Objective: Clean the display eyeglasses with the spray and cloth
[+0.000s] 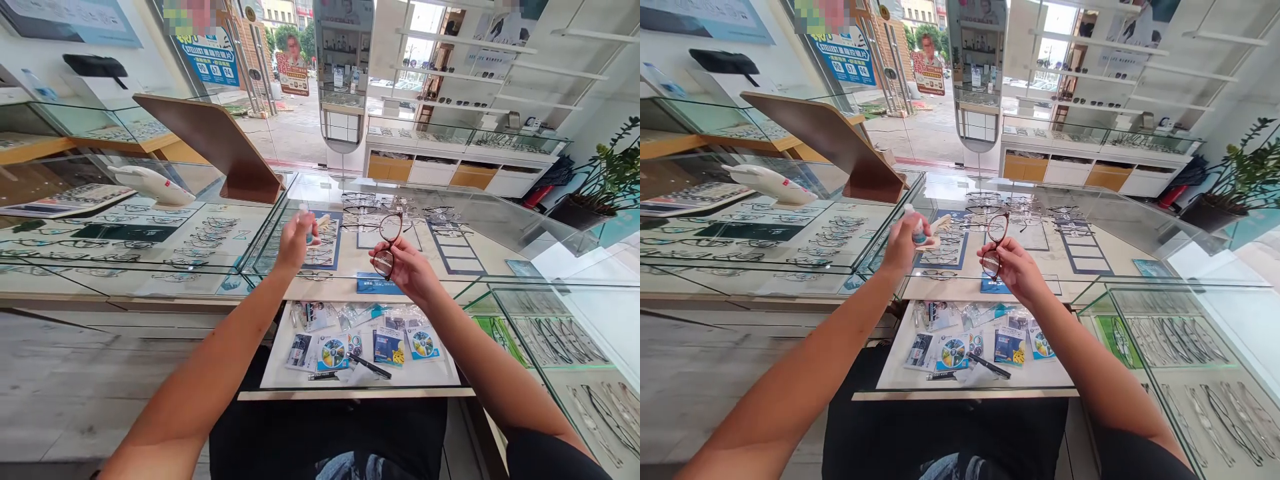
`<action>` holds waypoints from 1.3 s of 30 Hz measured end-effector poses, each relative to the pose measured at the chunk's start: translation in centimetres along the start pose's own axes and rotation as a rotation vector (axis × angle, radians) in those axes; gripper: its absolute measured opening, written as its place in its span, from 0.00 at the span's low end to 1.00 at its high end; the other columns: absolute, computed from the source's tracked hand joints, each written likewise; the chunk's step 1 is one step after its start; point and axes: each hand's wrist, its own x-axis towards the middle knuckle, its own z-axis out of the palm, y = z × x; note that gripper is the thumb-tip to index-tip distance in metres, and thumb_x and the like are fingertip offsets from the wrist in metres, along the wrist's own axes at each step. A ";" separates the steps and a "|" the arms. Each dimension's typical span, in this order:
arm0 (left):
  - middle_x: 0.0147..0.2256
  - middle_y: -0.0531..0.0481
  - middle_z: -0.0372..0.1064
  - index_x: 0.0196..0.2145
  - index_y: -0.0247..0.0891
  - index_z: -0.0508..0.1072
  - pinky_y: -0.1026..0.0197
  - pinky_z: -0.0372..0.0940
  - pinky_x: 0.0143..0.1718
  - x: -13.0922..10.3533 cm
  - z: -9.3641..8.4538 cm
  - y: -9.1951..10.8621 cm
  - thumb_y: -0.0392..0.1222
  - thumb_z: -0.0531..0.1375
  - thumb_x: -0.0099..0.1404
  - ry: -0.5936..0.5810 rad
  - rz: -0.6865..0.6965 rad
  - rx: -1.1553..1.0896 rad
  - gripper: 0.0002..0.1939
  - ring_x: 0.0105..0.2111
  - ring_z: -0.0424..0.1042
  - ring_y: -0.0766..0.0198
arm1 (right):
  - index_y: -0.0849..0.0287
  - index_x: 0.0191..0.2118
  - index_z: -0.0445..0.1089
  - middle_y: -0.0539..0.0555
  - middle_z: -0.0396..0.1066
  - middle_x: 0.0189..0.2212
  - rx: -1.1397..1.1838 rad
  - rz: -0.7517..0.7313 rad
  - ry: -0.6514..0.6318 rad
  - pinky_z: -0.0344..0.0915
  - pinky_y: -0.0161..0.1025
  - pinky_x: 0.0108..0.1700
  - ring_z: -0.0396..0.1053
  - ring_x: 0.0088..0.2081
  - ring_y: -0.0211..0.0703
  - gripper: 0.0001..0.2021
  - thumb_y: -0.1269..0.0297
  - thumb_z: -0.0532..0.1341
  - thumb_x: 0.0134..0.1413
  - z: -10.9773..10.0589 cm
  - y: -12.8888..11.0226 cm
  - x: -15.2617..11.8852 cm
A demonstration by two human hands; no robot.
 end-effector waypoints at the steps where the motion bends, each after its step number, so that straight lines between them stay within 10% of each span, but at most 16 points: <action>1: 0.31 0.51 0.64 0.33 0.42 0.68 0.61 0.71 0.35 1.2 -1.2 -0.5 0.61 0.63 0.66 0.111 0.038 0.027 0.20 0.31 0.65 0.62 | 0.53 0.37 0.74 0.50 0.83 0.42 -0.003 -0.001 0.006 0.78 0.42 0.55 0.82 0.50 0.45 0.14 0.58 0.79 0.54 -0.1 0.0 0.1; 7: 0.47 0.44 0.76 0.46 0.42 0.67 0.50 0.70 0.61 5.9 -8.3 -4.0 0.34 0.58 0.68 0.689 -0.013 0.536 0.10 0.49 0.77 0.53 | 0.52 0.35 0.74 0.51 0.83 0.42 -0.024 0.001 0.021 0.78 0.43 0.53 0.82 0.51 0.47 0.16 0.56 0.80 0.52 -0.4 0.2 0.4; 24: 0.55 0.32 0.77 0.49 0.38 0.68 0.38 0.67 0.67 6.2 -12.7 -6.2 0.37 0.65 0.69 0.801 -0.118 0.672 0.13 0.60 0.77 0.38 | 0.53 0.35 0.75 0.51 0.83 0.42 -0.011 0.008 0.031 0.80 0.40 0.51 0.83 0.49 0.45 0.15 0.58 0.80 0.51 -0.7 0.3 0.3; 30: 0.66 0.26 0.64 0.57 0.36 0.65 0.35 0.59 0.71 5.3 -12.1 -5.1 0.39 0.66 0.69 1.037 0.168 0.751 0.22 0.70 0.63 0.35 | 0.53 0.37 0.74 0.52 0.82 0.43 -0.027 0.001 0.031 0.79 0.40 0.51 0.82 0.48 0.45 0.14 0.57 0.79 0.53 -0.8 0.3 0.3; 32: 0.63 0.29 0.67 0.53 0.38 0.66 0.37 0.60 0.69 4.7 -11.1 -4.4 0.38 0.64 0.69 0.956 0.355 0.830 0.17 0.67 0.66 0.38 | 0.53 0.36 0.74 0.52 0.82 0.43 -0.032 -0.002 0.034 0.78 0.41 0.52 0.82 0.48 0.45 0.15 0.57 0.79 0.53 -0.9 0.3 0.3; 35: 0.44 0.40 0.74 0.43 0.42 0.67 0.44 0.67 0.60 3.8 -8.6 -3.8 0.41 0.59 0.74 0.515 0.440 0.965 0.03 0.50 0.75 0.46 | 0.53 0.36 0.73 0.52 0.82 0.43 -0.042 0.004 0.033 0.78 0.42 0.52 0.82 0.50 0.46 0.15 0.57 0.79 0.53 -0.9 0.2 0.3; 39: 0.44 0.42 0.73 0.41 0.42 0.71 0.51 0.68 0.46 2.4 -4.8 -4.3 0.57 0.67 0.71 -0.052 0.341 1.120 0.17 0.43 0.75 0.49 | 0.52 0.35 0.73 0.51 0.82 0.42 -0.035 -0.002 0.038 0.79 0.42 0.52 0.82 0.50 0.46 0.14 0.58 0.79 0.53 -0.8 0.2 0.2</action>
